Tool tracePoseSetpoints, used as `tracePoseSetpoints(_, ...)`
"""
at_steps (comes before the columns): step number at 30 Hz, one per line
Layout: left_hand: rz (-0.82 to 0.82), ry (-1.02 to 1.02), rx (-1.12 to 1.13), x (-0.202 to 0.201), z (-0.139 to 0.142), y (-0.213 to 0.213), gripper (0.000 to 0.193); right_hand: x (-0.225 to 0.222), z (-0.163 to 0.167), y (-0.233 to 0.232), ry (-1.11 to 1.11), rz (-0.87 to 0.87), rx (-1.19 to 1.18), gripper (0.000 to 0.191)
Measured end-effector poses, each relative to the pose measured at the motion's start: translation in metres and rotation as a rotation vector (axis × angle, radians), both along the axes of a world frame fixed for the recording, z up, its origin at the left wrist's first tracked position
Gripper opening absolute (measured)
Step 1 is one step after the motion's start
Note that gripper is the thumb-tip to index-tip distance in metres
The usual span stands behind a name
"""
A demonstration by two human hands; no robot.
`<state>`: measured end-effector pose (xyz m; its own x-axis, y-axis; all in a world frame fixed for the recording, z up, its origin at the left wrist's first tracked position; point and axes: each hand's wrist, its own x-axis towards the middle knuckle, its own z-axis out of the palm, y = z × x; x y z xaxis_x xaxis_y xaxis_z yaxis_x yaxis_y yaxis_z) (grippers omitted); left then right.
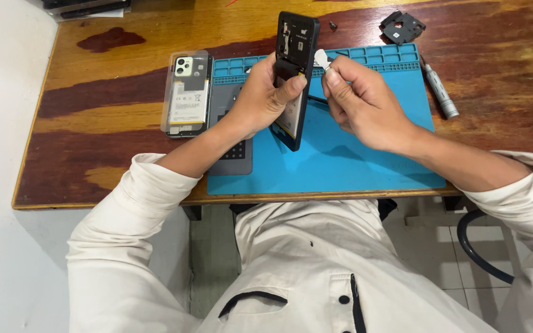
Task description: The person disassembles a smartphone on a blue mat, using a screwdriver and tweezers to remove screws and internal components. They separate the screen assembly from the chassis and place parts on a parts tray.
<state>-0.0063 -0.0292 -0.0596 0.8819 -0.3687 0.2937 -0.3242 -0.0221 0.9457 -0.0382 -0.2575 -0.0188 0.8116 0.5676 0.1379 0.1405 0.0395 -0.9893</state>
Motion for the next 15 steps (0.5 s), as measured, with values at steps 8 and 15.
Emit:
tracePoseSetpoints(8,-0.081,-0.012,-0.031,0.0002,0.0016,-0.0010,0.074,-0.0053,-0.0012,-0.0005,-0.200,-0.063,-0.106,0.026)
tracePoseSetpoints(15,-0.058,0.130,-0.200,-0.0064,0.0084,-0.0082,0.068,0.0007,0.0045,-0.0020,-0.422,-0.002,-0.195,0.052)
